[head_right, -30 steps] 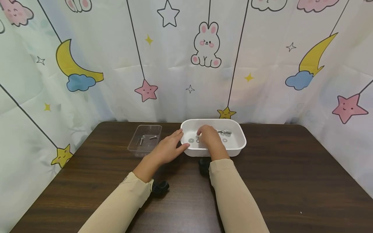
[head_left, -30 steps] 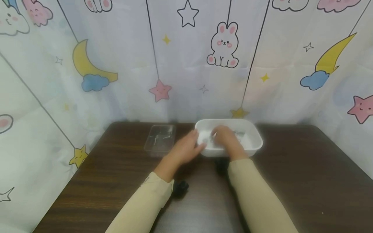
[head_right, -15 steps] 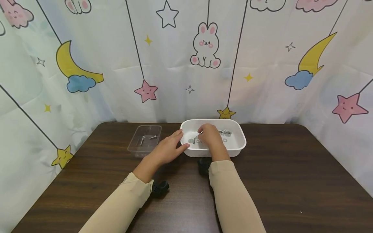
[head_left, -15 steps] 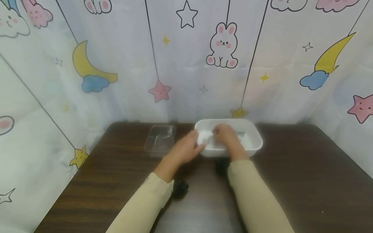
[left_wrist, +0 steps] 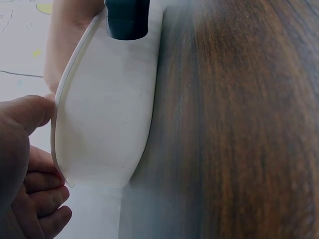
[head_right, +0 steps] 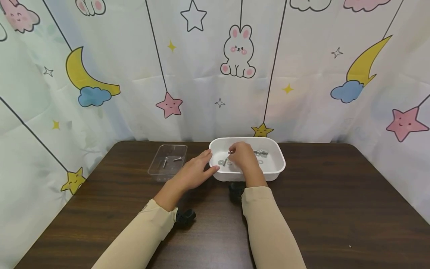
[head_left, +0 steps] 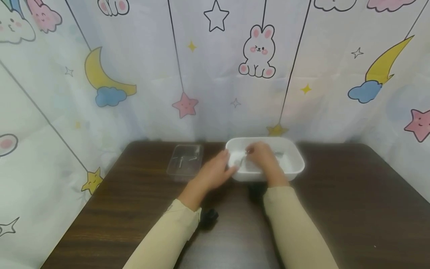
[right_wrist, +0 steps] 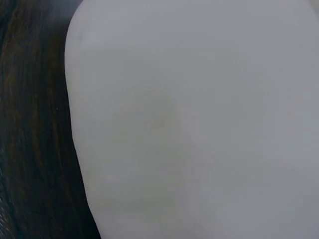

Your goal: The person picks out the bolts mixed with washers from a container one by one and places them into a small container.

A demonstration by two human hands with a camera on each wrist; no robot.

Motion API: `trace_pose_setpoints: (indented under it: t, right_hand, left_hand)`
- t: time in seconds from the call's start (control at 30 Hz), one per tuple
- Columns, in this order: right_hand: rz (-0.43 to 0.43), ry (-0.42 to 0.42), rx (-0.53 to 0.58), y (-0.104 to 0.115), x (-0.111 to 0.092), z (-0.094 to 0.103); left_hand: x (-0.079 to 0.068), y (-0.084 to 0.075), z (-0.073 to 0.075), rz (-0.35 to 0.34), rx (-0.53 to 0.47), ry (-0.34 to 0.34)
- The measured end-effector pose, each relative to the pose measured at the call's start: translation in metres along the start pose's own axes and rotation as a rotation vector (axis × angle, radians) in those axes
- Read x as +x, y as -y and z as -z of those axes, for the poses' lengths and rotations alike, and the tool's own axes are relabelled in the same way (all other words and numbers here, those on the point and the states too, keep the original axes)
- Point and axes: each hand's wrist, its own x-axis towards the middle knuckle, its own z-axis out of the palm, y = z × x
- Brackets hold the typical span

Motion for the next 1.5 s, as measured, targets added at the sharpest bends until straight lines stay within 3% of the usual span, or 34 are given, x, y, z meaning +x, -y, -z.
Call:
trace_pose_setpoints:
  t: [0.47,0.77,1.13,1.5]
  right_hand:
    - [0.059,-0.121,0.007,0.007,-0.004,0.003]
    - [0.15,-0.218,0.001,0.009,-0.006,0.001]
    - [0.105,-0.168,0.086,0.011,-0.007,0.001]
    - [0.065,-0.193,0.107,0.013,-0.008,0.004]
  left_hand:
    - [-0.001,0.0,0.0,0.006,-0.007,-0.016]
    - [-0.001,0.002,-0.002,-0.004,0.006,-0.017]
    - [-0.002,0.001,-0.001,-0.004,-0.002,-0.017]
    - [-0.001,0.002,-0.001,0.004,-0.017,-0.015]
